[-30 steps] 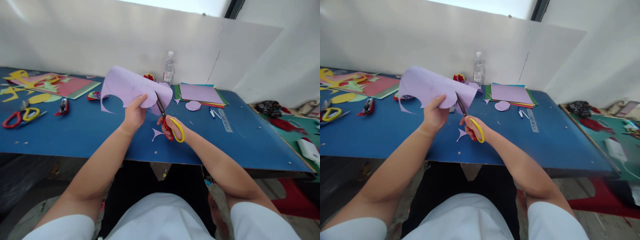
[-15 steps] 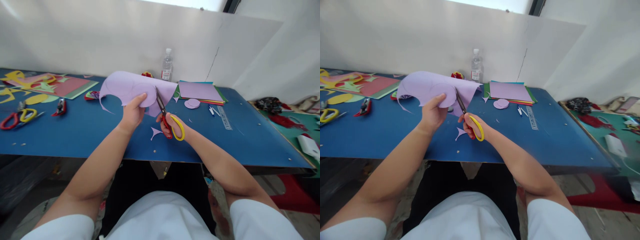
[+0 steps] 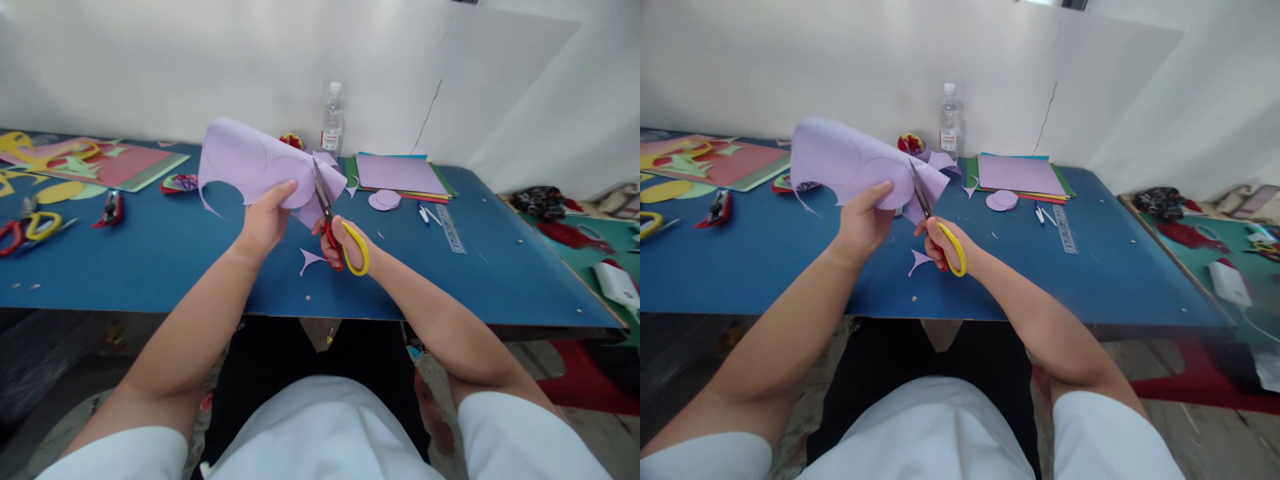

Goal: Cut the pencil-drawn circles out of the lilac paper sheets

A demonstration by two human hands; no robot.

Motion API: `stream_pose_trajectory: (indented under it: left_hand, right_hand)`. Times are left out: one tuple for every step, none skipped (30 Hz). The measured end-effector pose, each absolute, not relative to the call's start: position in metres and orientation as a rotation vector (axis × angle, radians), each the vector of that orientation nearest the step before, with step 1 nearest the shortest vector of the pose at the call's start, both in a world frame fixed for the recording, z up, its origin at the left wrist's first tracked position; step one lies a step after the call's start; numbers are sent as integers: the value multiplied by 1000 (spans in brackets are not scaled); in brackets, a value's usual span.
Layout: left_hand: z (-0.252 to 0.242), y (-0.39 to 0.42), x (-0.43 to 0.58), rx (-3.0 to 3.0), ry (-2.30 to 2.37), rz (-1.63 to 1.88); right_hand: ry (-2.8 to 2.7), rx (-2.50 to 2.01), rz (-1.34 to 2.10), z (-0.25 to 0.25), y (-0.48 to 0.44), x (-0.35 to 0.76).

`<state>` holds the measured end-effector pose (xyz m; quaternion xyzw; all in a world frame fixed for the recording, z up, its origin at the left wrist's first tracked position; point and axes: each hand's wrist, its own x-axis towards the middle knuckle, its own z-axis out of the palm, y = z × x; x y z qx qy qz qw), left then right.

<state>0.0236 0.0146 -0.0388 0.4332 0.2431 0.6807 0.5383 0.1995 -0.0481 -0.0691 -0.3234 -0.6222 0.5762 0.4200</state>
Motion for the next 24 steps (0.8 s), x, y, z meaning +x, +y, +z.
stream_pose_trajectory:
  left_hand:
    - [-38,14,24,1032,588,1616]
    - [-38,14,24,1034,597,1613]
    - [-37,13,24,1039,601,1607]
    - [-37,13,24,1045,599,1597]
    - [-37,12,24,1051,592,1584]
    - [-37,12,24,1056,582,1565]
    - [-37,11,23,1059,573,1544]
    - [-37,11,23,1057,569,1526]
    - [-38,12,22,1050,571,1515]
    - [-39,12,22,1040,576,1511]
    - [-39,13,21,1031,583,1512]
    - [-39,13,21,1025,589,1517]
    - [-40,14,21,1025,595,1524]
    - [-40,14,21,1030,597,1529]
    - [-40,15,21,1038,597,1530]
    - [-40,15,21,1045,596,1526]
    - [-40,15,22,1049,594,1517]
    - [-40,15,22,1050,590,1506]
    - [-40,15,22,1046,585,1495]
    - [-40,15,22,1042,583,1483]
    - [-41,15,22,1039,585,1470]
    - [-42,15,22,1038,594,1460]
    - [-43,14,21,1042,610,1449]
    - [-44,14,21,1052,633,1439]
  right_hand:
    - [-1559,-804,1439,-68,-49,199]
    - [-1558,-795,1434,-67,-49,199]
    - [-1555,-788,1429,-66,-50,199]
    - [-1551,-786,1423,-66,-50,198]
    - [-1546,-792,1413,-65,-51,198]
    - [-1540,-807,1401,-65,-51,198]
    - [-1534,-830,1389,-65,-51,198]
    - [-1531,-860,1376,-65,-51,198]
    - [-1529,-893,1367,-64,-51,198]
    - [-1527,-924,1364,-64,-50,198]
    - [-1527,-949,1366,-64,-50,198]
    - [-1528,-967,1370,-63,-50,198]
    - [-1531,-978,1374,-63,-49,199]
    - [-1534,-981,1376,-63,-49,199]
    - [-1537,-981,1375,-63,-49,199]
    - [-1540,-980,1370,-63,-49,199]
    - [-1539,-982,1365,-64,-48,199]
    - [-1536,-986,1360,-64,-48,199]
    - [-1533,-993,1358,-65,-48,200]
    - [-1530,-1001,1358,-65,-48,200]
    - [-1527,-1009,1359,-65,-48,200]
    - [-1526,-1019,1357,-65,-48,200]
    - [-1525,-1030,1355,-65,-48,200]
    - [-1526,-1041,1350,-65,-47,200]
